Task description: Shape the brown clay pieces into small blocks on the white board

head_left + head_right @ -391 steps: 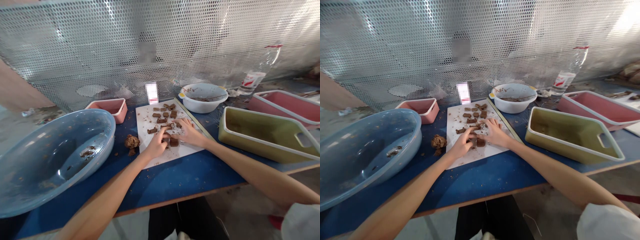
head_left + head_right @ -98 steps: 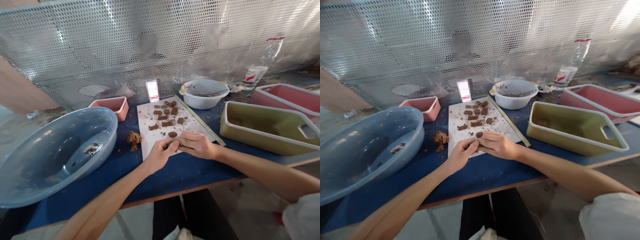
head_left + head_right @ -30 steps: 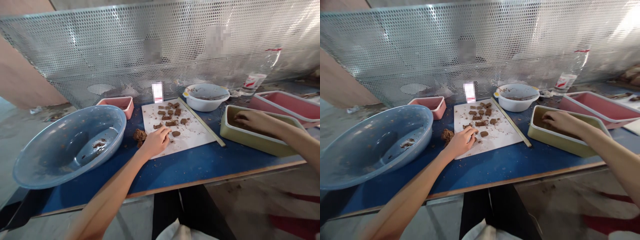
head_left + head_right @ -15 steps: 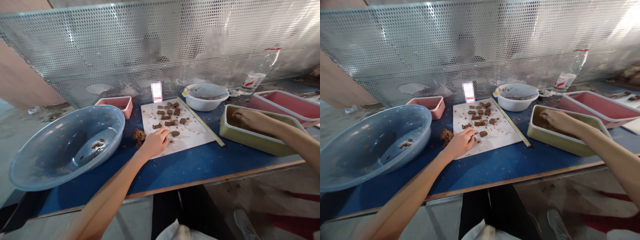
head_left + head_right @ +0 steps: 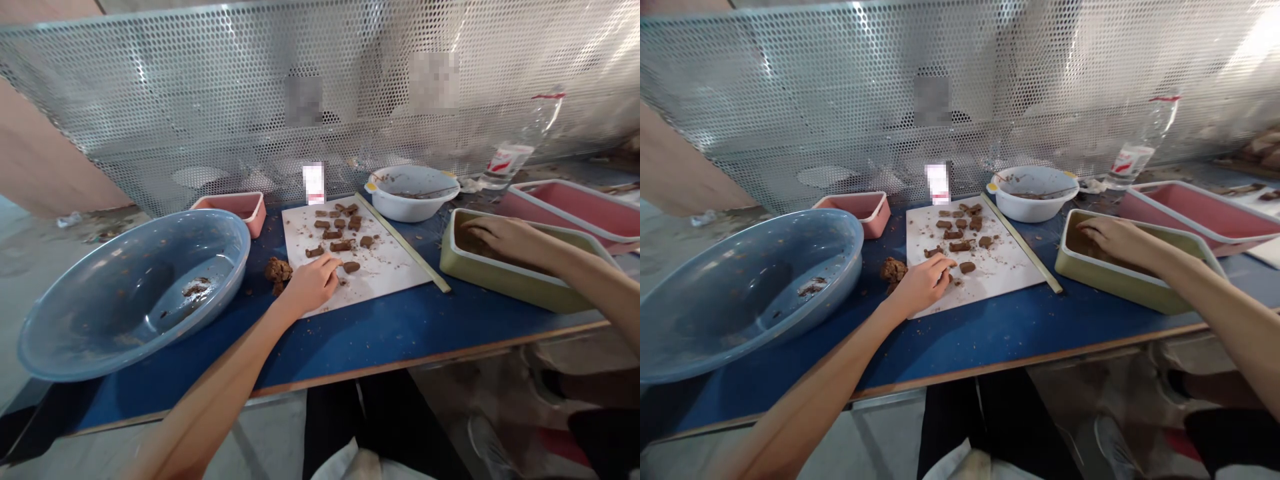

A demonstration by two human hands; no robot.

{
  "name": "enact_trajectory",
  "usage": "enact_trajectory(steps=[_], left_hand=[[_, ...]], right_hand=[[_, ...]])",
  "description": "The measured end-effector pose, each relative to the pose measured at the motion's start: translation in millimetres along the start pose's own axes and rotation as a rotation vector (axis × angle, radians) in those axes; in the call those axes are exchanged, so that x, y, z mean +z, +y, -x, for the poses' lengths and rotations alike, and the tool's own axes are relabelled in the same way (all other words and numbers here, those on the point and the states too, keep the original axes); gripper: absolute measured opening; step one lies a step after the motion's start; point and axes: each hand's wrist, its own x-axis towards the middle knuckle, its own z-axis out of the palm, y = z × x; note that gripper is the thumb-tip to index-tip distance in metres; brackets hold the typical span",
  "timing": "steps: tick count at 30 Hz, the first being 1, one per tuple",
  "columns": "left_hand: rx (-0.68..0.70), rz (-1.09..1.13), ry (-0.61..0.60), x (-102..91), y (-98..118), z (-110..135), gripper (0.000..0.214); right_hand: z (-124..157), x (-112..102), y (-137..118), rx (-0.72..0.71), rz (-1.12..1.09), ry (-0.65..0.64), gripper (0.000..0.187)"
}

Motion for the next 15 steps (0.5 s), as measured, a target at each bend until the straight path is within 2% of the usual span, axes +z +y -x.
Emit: enact_trajectory(steps=[4, 10, 12, 15], left_hand=[[-0.010, -0.009, -0.001, 0.1, 0, 0, 0.030], [-0.014, -0.017, -0.015, -0.3, 0, 0, 0.029], [-0.007, -0.018, -0.009, -0.1, 0, 0, 0.029], [-0.003, -0.018, -0.004, 0.1, -1, 0, 0.029]], right_hand=[[-1, 1, 4, -0.003, 0.010, 0.018, 0.059], [-3, 2, 16, -0.130, 0.138, -0.098, 0.040], [-3, 3, 15, -0.110, 0.144, -0.091, 0.040], [-1, 3, 10, -0.050, 0.061, -0.015, 0.040]])
